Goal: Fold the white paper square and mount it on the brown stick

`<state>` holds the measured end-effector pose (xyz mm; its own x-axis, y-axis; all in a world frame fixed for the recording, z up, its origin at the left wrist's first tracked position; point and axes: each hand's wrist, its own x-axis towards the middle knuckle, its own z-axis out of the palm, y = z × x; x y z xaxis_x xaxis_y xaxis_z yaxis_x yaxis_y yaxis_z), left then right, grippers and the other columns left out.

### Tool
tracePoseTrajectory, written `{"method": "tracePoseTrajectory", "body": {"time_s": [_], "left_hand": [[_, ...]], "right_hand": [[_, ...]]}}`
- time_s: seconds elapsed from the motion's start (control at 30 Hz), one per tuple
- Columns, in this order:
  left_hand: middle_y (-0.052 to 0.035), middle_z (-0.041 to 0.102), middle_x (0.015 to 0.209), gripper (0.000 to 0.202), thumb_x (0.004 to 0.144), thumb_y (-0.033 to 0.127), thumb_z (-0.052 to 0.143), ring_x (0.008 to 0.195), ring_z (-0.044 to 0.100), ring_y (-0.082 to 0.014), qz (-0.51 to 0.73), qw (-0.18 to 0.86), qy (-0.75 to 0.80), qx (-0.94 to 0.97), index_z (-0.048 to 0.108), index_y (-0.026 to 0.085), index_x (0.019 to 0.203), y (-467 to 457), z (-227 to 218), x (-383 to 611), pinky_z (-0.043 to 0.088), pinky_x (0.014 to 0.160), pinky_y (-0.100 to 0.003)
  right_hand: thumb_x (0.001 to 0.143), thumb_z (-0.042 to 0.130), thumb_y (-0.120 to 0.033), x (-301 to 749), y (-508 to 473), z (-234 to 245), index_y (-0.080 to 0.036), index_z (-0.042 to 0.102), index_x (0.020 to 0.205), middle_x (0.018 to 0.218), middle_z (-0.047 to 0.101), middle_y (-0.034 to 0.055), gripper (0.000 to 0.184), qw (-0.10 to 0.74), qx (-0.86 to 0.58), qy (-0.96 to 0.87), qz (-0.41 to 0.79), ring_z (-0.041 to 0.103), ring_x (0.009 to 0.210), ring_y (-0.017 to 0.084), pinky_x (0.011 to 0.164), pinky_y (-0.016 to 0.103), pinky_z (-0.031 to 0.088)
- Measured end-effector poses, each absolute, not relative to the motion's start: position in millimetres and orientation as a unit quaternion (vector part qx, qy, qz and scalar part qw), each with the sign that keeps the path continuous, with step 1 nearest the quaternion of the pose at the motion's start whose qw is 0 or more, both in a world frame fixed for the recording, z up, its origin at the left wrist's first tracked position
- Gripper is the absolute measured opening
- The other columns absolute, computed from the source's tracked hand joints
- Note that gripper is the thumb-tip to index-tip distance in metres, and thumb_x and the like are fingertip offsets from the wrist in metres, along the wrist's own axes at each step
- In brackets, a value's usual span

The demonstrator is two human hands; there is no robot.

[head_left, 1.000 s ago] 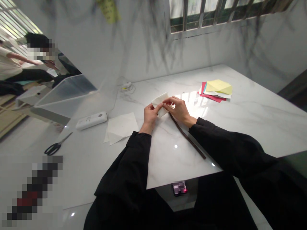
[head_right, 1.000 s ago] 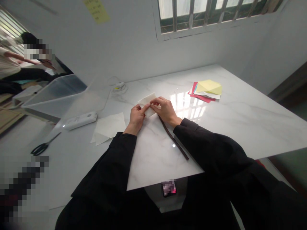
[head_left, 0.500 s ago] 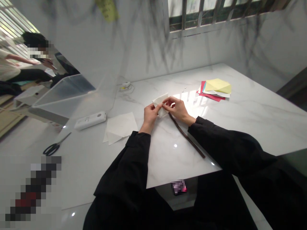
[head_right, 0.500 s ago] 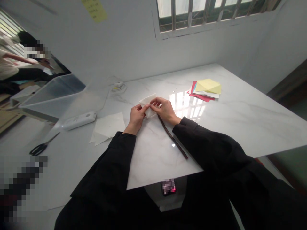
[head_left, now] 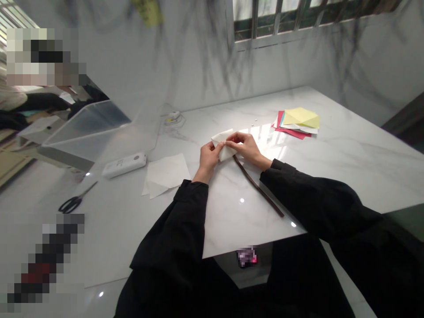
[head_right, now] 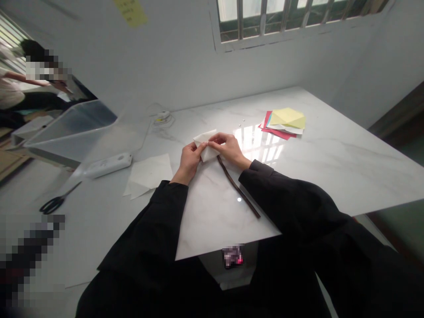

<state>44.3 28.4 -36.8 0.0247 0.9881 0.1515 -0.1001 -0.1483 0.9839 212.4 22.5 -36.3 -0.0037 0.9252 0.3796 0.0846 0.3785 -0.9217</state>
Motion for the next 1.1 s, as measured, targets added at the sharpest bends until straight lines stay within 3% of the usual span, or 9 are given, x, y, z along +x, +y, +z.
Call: {"method": "tracePoseTrajectory", "body": {"time_s": [0.2, 0.47, 0.8, 0.97, 1.1], "left_hand": [[-0.0098, 0.081, 0.09, 0.039, 0.074, 0.043, 0.091, 0.08, 0.07, -0.0213, 0.553, 0.482, 0.428, 0.528, 0.083, 0.014, 0.098, 29, -38, 44, 0.055, 0.07, -0.03], [-0.0121, 0.082, 0.097, 0.042, 0.068, 0.04, 0.093, 0.081, 0.072, -0.0221, 0.553, 0.489, 0.44, 0.51, 0.082, 0.012, 0.098, 32, -41, 43, 0.055, 0.072, -0.031], [-0.0094, 0.081, 0.093, 0.036, 0.071, 0.037, 0.085, 0.077, 0.07, -0.0191, 0.561, 0.455, 0.46, 0.516, 0.079, 0.012, 0.097, 34, -43, 44, 0.053, 0.07, -0.028], [-0.0074, 0.079, 0.091, 0.025, 0.072, 0.027, 0.075, 0.076, 0.069, -0.0187, 0.573, 0.442, 0.481, 0.494, 0.076, 0.015, 0.094, 39, -44, 43, 0.053, 0.068, -0.027], [-0.0062, 0.077, 0.091, 0.029, 0.071, 0.024, 0.069, 0.077, 0.069, -0.019, 0.576, 0.463, 0.483, 0.469, 0.075, 0.016, 0.098, 39, -42, 41, 0.052, 0.066, -0.026]], "right_hand": [[0.083, 0.081, -0.039, 214, 26, -40, -0.022, 0.078, 0.087, 0.09, 0.078, 0.0044, 0.018, 0.561, -0.436, -0.603, 0.364, 0.07, 0.085, 0.02, 0.087, 0.035, 0.056], [0.085, 0.076, -0.033, 216, 25, -40, -0.022, 0.081, 0.098, 0.081, 0.075, 0.0028, 0.018, 0.545, -0.439, -0.609, 0.373, 0.071, 0.08, 0.02, 0.072, 0.031, 0.053], [0.087, 0.071, -0.032, 223, 35, -39, -0.019, 0.078, 0.093, 0.09, 0.079, 0.0044, 0.016, 0.562, -0.476, -0.616, 0.279, 0.072, 0.084, 0.02, 0.087, 0.035, 0.057], [0.089, 0.067, -0.022, 248, 44, -39, -0.018, 0.08, 0.094, 0.095, 0.081, 0.0078, 0.015, 0.467, -0.581, -0.634, 0.206, 0.071, 0.086, 0.023, 0.088, 0.037, 0.055], [0.091, 0.063, -0.018, 264, 50, -45, -0.017, 0.082, 0.096, 0.102, 0.082, 0.012, 0.02, 0.378, -0.639, -0.655, 0.141, 0.073, 0.094, 0.027, 0.092, 0.039, 0.054]]}}
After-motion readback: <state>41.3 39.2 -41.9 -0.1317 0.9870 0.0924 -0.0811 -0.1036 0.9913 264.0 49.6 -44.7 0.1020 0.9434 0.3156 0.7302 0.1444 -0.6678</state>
